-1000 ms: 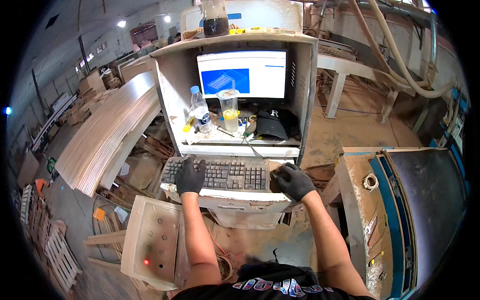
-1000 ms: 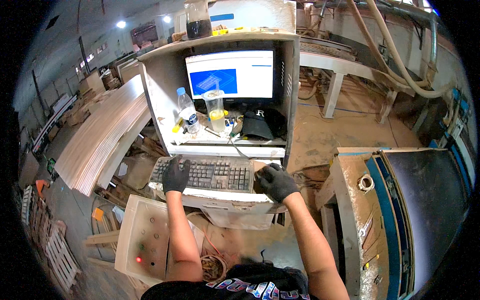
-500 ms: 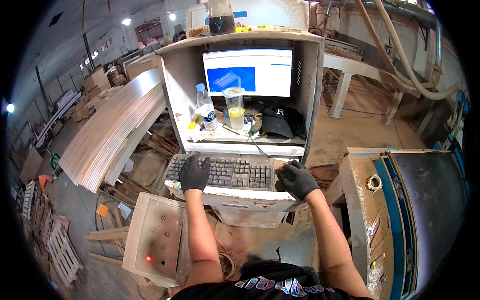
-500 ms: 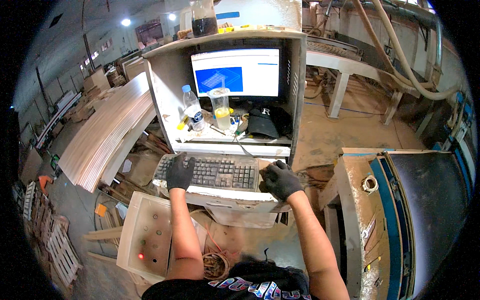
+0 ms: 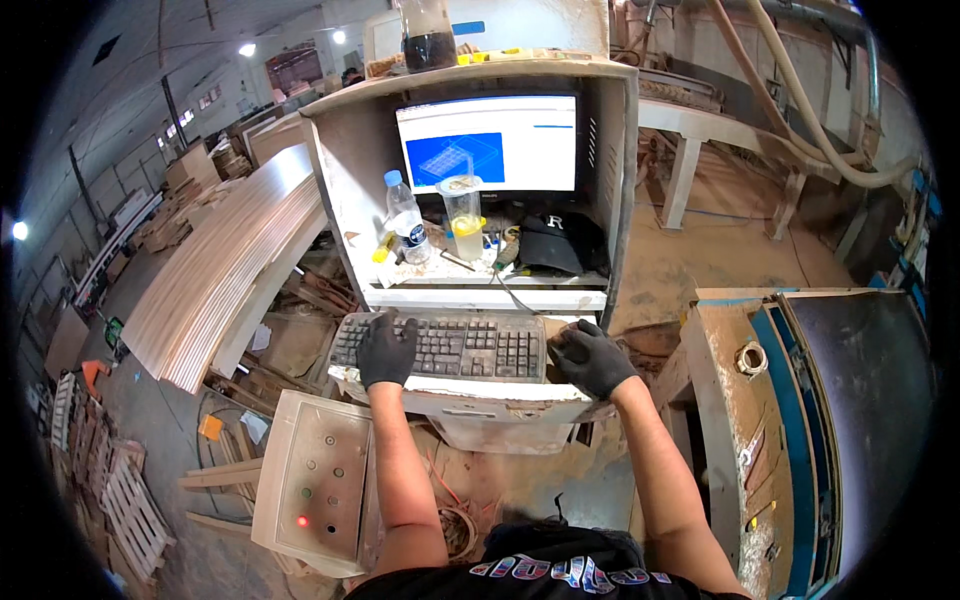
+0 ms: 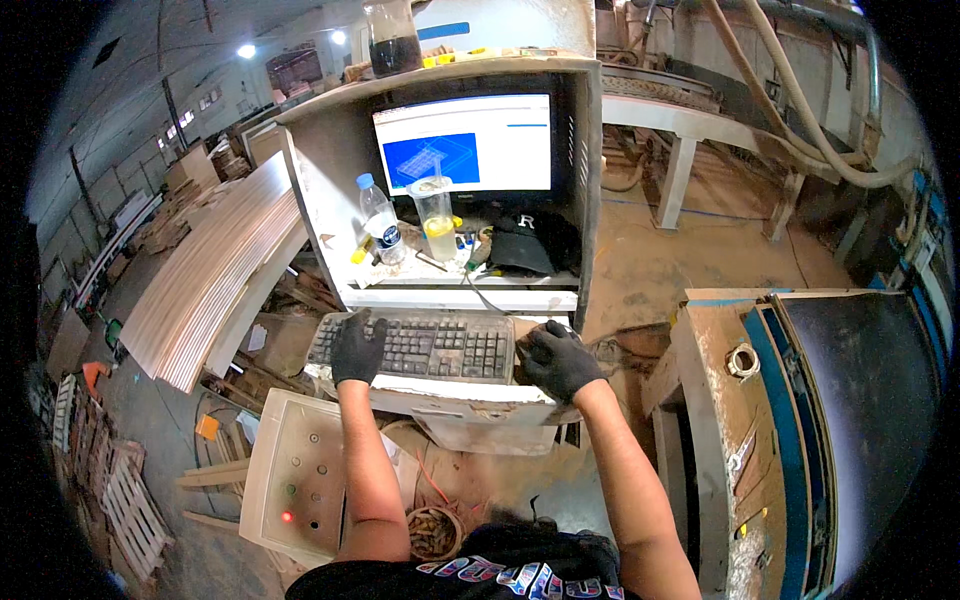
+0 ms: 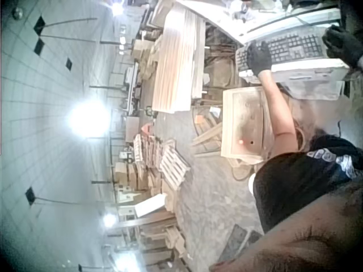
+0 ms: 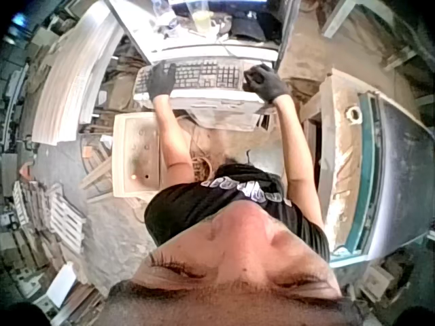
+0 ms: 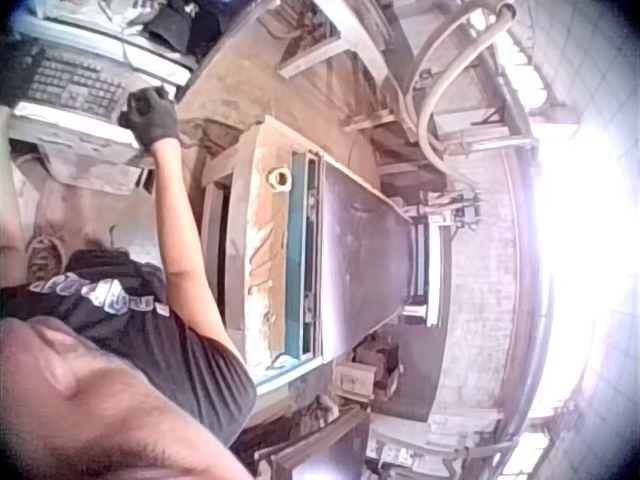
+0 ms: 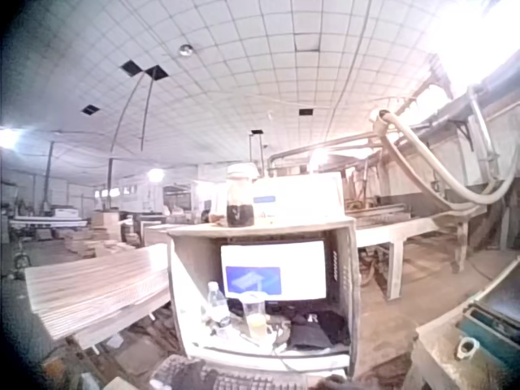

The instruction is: The person moves a large black panel onto a CNC machine bed, operates a computer interface with a keyboard and mouse, and aligns the panel by hand on the workspace.

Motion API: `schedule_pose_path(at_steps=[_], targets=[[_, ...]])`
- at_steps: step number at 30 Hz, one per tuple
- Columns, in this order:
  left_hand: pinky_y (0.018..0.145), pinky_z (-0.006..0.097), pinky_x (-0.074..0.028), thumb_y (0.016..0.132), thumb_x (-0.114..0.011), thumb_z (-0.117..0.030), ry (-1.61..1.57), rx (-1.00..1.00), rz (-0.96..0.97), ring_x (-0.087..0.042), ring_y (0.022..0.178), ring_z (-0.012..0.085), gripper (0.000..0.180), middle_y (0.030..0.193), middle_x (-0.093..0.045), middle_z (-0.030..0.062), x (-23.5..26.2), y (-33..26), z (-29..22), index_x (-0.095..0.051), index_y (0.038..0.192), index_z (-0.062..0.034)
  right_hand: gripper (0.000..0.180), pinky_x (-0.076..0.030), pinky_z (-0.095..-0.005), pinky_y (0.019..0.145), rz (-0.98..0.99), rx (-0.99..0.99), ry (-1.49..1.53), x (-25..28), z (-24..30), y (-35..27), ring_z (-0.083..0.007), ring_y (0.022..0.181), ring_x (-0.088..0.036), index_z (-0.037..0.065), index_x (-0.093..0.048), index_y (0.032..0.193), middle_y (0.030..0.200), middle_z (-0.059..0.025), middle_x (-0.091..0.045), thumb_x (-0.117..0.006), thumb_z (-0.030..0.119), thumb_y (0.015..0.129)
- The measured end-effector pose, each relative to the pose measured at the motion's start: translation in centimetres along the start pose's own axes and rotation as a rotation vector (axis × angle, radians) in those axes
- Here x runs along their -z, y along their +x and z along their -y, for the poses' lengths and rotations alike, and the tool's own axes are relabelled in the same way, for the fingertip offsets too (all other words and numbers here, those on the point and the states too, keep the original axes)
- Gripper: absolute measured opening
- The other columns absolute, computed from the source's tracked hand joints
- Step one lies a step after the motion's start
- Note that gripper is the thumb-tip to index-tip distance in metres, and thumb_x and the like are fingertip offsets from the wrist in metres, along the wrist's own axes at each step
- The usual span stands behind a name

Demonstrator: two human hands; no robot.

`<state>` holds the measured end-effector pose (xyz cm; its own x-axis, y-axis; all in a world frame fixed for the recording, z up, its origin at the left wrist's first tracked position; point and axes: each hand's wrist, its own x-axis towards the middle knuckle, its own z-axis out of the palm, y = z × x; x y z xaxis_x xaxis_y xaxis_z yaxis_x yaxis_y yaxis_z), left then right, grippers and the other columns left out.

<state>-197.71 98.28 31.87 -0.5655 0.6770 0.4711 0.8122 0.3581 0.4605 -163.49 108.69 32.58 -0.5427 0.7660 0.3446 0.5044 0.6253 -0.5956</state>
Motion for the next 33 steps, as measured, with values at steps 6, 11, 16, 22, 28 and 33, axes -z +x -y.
schedule_pose_path(at_steps=[6, 11, 16, 22, 28, 33], targets=[[0.095, 0.049, -0.046, 0.092, -0.055, -0.047, -0.011, 0.003, 0.015, -0.06, 0.112, 0.0385, 0.05, 0.124, -0.061, 0.0198, 0.0, -0.1, 0.0, -0.059, 0.124, -0.0084, 0.032, -0.05, -0.0474, 0.088, -0.008, -0.035, 0.009, -0.3, 0.0, 0.1, -0.0416, 0.106, -0.059, 0.013, -0.064, 0.107, 0.116, -0.016, -0.06, -0.067, 0.037, 0.086], [0.098, 0.045, -0.046, 0.091, -0.061, -0.043, -0.019, 0.01, 0.015, -0.06, 0.115, 0.0365, 0.049, 0.125, -0.063, 0.0192, 0.1, 0.0, -0.3, -0.062, 0.123, -0.0066, 0.034, -0.049, -0.0472, 0.09, -0.022, -0.035, 0.006, -0.2, -0.2, -0.2, -0.0415, 0.106, -0.059, 0.012, -0.064, 0.109, 0.117, -0.0167, -0.06, -0.067, 0.038, 0.087], [0.099, 0.044, -0.046, 0.091, -0.059, -0.045, -0.014, 0.024, 0.038, -0.06, 0.116, 0.0362, 0.051, 0.125, -0.063, 0.0186, 0.1, 0.1, -0.3, -0.061, 0.125, -0.0069, 0.038, -0.05, -0.0466, 0.09, 0.009, -0.045, -0.017, 0.3, 0.5, 0.0, -0.0415, 0.106, -0.059, 0.011, -0.063, 0.112, 0.119, -0.0171, -0.059, -0.068, 0.036, 0.085], [0.099, 0.044, -0.045, 0.092, -0.057, -0.047, -0.015, 0.041, 0.051, -0.059, 0.117, 0.0364, 0.052, 0.127, -0.062, 0.0182, 0.2, 0.1, 0.0, -0.061, 0.127, -0.0077, 0.04, -0.05, -0.0418, 0.09, 0.02, -0.057, 0.023, 0.1, 0.3, 0.3, -0.0383, 0.105, -0.061, 0.007, -0.065, 0.114, 0.117, -0.0172, -0.06, -0.073, 0.033, 0.084], [0.101, 0.045, -0.044, 0.093, -0.056, -0.047, -0.002, 0.048, 0.088, -0.056, 0.12, 0.0367, 0.053, 0.128, -0.061, 0.0187, 0.5, -0.1, -0.5, -0.06, 0.129, -0.0087, 0.039, -0.052, -0.0419, 0.088, -0.057, -0.015, -0.034, -0.2, -0.4, -0.6, -0.0375, 0.101, -0.063, 0.006, -0.066, 0.112, 0.114, -0.0156, -0.062, -0.074, 0.032, 0.083], [0.097, 0.044, -0.047, 0.091, -0.066, -0.033, -0.325, -0.167, -0.018, -0.061, 0.11, 0.0365, 0.045, 0.119, -0.065, 0.0218, -5.7, 1.8, 8.1, -0.061, 0.122, 0.0003, 0.033, -0.054, -0.0468, 0.081, 0.017, 0.044, 0.006, -0.9, -1.4, -0.2, -0.0399, 0.093, -0.066, 0.009, -0.065, 0.106, 0.106, -0.0178, -0.065, -0.069, 0.035, 0.086]])
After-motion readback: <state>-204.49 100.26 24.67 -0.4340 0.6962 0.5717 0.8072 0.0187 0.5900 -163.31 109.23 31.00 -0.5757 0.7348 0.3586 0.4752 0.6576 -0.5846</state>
